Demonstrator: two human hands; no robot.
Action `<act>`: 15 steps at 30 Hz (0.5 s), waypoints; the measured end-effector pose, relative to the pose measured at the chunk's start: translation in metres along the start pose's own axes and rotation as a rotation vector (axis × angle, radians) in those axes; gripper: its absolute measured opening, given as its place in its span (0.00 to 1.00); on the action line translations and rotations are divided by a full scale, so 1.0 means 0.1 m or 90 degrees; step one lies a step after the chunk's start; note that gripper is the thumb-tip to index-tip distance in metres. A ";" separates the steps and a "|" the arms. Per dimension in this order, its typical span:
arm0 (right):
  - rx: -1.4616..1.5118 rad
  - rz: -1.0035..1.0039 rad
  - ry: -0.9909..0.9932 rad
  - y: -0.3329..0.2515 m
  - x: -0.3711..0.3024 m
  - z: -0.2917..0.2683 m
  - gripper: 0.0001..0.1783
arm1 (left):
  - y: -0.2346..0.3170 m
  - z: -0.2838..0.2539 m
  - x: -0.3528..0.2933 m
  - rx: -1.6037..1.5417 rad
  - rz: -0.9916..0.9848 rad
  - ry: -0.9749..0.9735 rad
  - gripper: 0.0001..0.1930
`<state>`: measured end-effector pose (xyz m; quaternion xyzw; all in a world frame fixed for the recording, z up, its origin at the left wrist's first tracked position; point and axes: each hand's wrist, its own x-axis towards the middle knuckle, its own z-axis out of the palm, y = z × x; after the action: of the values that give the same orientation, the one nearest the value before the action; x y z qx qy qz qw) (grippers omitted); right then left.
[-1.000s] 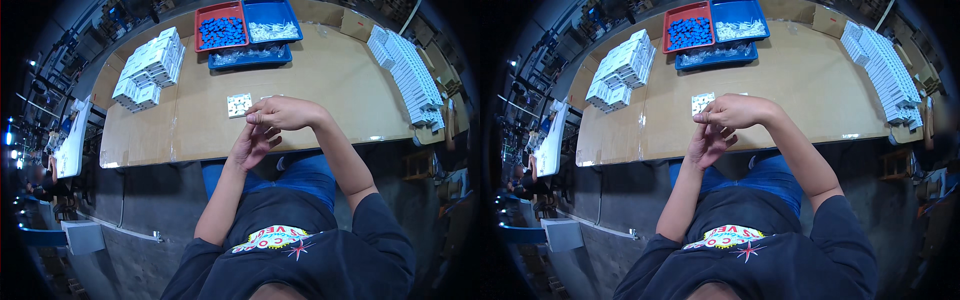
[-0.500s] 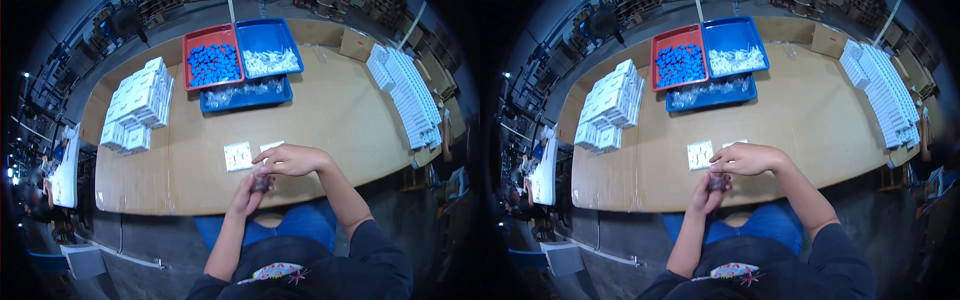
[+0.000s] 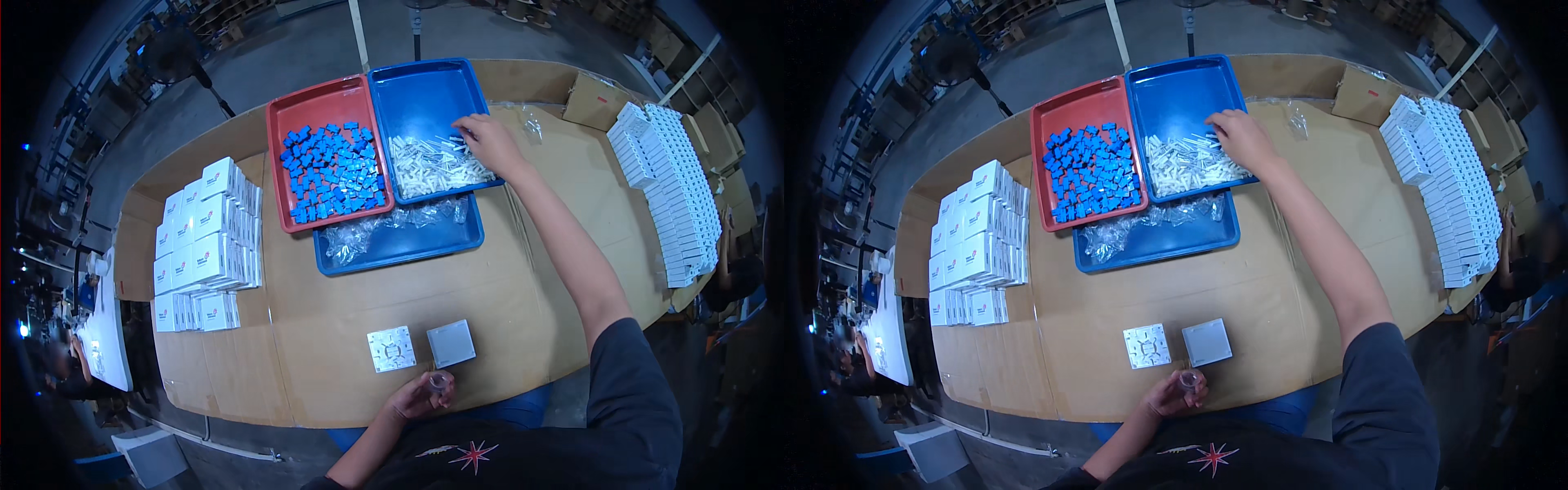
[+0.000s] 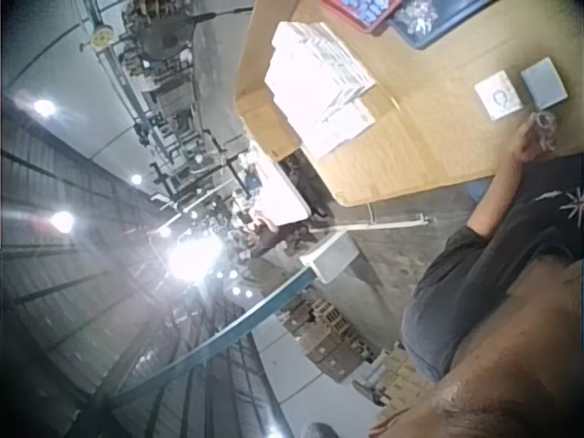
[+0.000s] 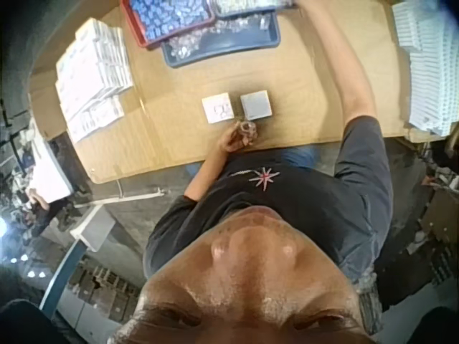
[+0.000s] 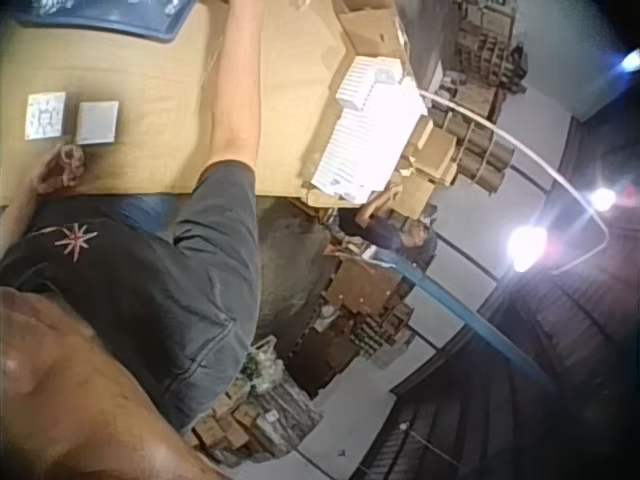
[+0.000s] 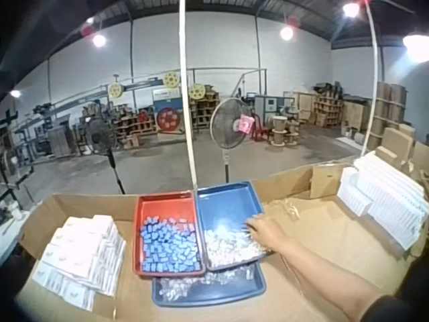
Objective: Assemble and package components into boxes.
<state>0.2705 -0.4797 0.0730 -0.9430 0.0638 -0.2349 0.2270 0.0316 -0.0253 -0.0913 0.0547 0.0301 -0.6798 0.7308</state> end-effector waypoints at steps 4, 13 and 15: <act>-0.162 -0.118 -0.024 0.14 0.13 0.29 0.11 | -0.01 -0.06 0.00 0.014 0.001 -0.004 0.33; 0.115 -0.002 0.050 -0.28 -0.38 -0.03 0.11 | -0.02 0.08 0.11 0.019 0.088 0.013 0.31; 0.503 0.167 -0.017 -0.80 -0.78 -0.28 0.11 | -0.04 0.07 0.05 0.007 0.146 -0.032 0.31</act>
<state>0.1894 -0.4025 0.0996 -0.7701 0.0855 -0.1982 0.6003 0.0277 -0.0316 -0.0854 0.0448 0.0018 -0.5929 0.8040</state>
